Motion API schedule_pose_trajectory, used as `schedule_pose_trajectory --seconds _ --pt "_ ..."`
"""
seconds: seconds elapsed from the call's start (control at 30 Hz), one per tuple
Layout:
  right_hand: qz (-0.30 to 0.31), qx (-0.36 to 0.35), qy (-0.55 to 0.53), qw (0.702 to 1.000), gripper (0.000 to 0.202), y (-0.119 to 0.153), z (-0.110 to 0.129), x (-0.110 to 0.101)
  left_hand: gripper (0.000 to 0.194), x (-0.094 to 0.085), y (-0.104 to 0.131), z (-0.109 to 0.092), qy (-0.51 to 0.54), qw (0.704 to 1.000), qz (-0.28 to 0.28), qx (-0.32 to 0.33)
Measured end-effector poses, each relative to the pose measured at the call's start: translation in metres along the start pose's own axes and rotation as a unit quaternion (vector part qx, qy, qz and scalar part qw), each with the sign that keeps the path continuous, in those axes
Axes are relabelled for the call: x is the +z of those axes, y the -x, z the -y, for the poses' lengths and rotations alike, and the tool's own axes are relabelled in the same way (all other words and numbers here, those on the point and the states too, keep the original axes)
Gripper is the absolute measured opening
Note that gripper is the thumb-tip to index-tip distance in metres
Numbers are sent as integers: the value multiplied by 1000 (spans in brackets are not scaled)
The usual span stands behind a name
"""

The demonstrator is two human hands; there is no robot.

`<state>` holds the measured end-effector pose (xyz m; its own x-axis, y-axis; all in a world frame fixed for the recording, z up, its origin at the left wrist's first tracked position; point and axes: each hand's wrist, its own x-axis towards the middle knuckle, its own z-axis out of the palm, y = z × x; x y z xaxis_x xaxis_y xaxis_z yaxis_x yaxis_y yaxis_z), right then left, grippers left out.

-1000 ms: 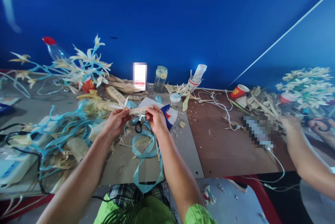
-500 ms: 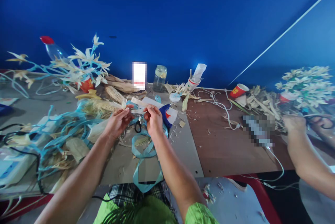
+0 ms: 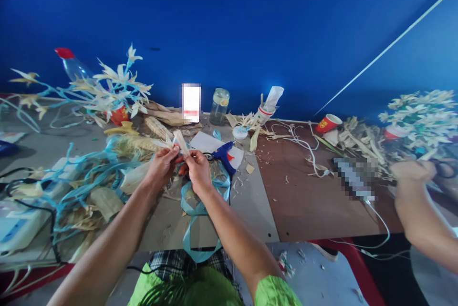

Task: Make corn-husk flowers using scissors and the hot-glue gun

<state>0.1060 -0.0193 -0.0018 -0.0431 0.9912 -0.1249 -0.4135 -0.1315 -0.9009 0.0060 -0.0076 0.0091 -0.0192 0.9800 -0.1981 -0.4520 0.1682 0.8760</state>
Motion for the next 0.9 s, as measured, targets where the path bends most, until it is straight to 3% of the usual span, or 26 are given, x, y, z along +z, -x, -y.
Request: schedule_pose_trajectory --seconds 0.23,0.37,0.5,0.6,0.73,0.8,0.9 --pt "30 14 32 999 23 2 0 2 34 0 3 1 -19 997 70 -14" --pt "21 -52 162 985 21 -2 10 -10 30 -2 1 -3 32 999 16 38" --pt "-32 -197 406 892 16 -11 23 -30 37 -3 -2 -8 63 995 -21 76" --pt "13 -163 562 811 17 -12 28 -37 40 -4 -3 -8 44 995 -16 89" --pt "43 -115 714 689 33 -2 30 -32 41 -6 -6 -2 -7 993 -10 116" --pt "27 -124 747 652 40 3 32 -28 40 -8 -7 0 -28 992 -9 125" --pt "-5 -136 767 627 45 7 35 -27 38 -11 -9 2 -40 991 -10 126"
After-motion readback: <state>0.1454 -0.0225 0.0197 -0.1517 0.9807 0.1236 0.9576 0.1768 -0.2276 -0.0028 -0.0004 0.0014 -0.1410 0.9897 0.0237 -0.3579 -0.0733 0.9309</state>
